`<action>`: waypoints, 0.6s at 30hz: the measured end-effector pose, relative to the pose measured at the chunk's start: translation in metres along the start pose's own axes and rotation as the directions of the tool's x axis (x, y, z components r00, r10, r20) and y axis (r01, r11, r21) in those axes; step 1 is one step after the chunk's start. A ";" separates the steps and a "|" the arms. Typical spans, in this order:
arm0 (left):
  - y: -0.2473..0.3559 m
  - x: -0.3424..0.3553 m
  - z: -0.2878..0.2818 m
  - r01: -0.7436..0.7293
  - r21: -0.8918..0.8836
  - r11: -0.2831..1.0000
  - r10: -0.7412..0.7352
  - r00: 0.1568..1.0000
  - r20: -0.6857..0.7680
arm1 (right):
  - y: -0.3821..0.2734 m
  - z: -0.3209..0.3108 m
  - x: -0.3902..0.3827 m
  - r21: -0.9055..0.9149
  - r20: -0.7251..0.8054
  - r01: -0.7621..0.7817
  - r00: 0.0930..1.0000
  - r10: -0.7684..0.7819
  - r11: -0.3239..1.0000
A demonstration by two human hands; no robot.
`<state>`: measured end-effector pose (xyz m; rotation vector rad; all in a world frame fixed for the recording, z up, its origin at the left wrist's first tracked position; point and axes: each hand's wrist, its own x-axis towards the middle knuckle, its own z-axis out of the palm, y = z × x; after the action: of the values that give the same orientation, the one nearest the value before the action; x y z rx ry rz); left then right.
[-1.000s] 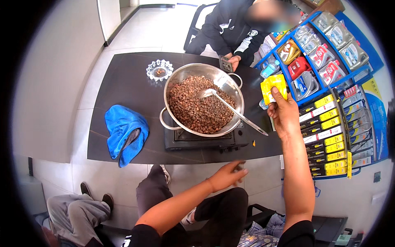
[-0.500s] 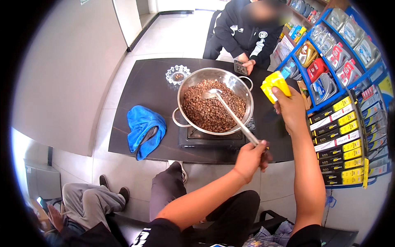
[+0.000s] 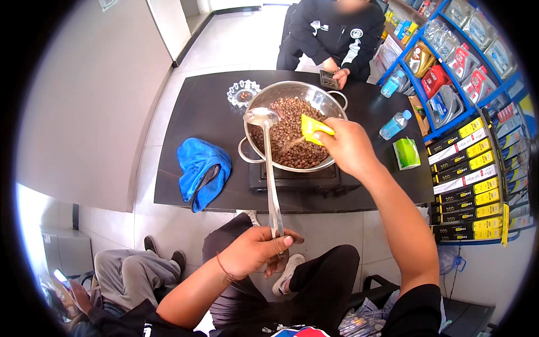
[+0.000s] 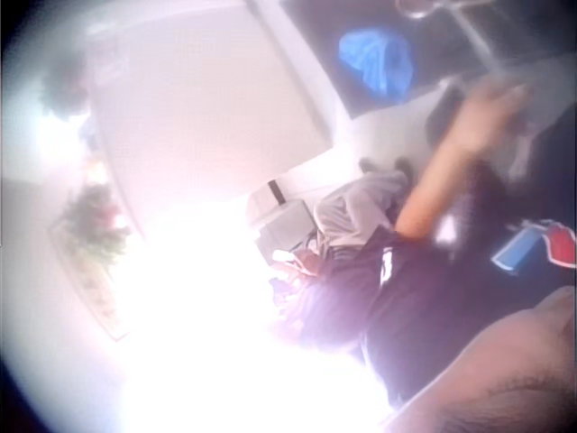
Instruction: The person sits on the floor and adds a powdered substance from a yellow packet into a pan of beans on a portable stove. They then stir the beans with a metal spoon to mix the contents.
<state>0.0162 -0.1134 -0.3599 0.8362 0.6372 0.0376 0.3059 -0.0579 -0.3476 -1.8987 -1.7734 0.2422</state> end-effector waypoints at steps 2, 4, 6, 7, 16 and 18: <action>0.002 -0.002 -0.004 -0.004 0.018 1.000 0.004 1.000 0.006 | 0.011 -0.007 0.001 -0.134 -0.013 -0.007 1.000 0.006 0.991; 0.005 0.001 -0.003 -0.006 0.029 1.000 0.005 1.000 0.028 | 0.029 -0.016 0.005 -0.205 -0.114 0.001 0.993 -0.025 0.979; 0.005 0.004 -0.004 0.006 0.022 1.000 -0.007 0.999 0.032 | 0.029 -0.020 0.008 -0.214 -0.104 -0.015 0.995 -0.007 0.977; 0.005 0.007 -0.004 0.013 0.020 1.000 -0.013 0.999 0.037 | 0.027 -0.024 0.006 -0.215 -0.062 -0.059 0.997 0.046 0.975; 0.028 0.044 -0.019 -0.103 0.032 0.994 0.099 0.989 0.109 | 0.030 -0.040 0.003 -0.230 -0.067 -0.051 0.997 0.037 0.972; 0.036 0.053 -0.025 -0.115 0.014 0.993 0.113 0.987 0.110 | 0.015 -0.036 0.002 -0.198 0.030 -0.044 0.998 0.050 0.979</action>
<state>0.0530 -0.0577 -0.3743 0.8882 0.4873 0.0889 0.3360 -0.0654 -0.3237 -2.0880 -1.8356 0.1199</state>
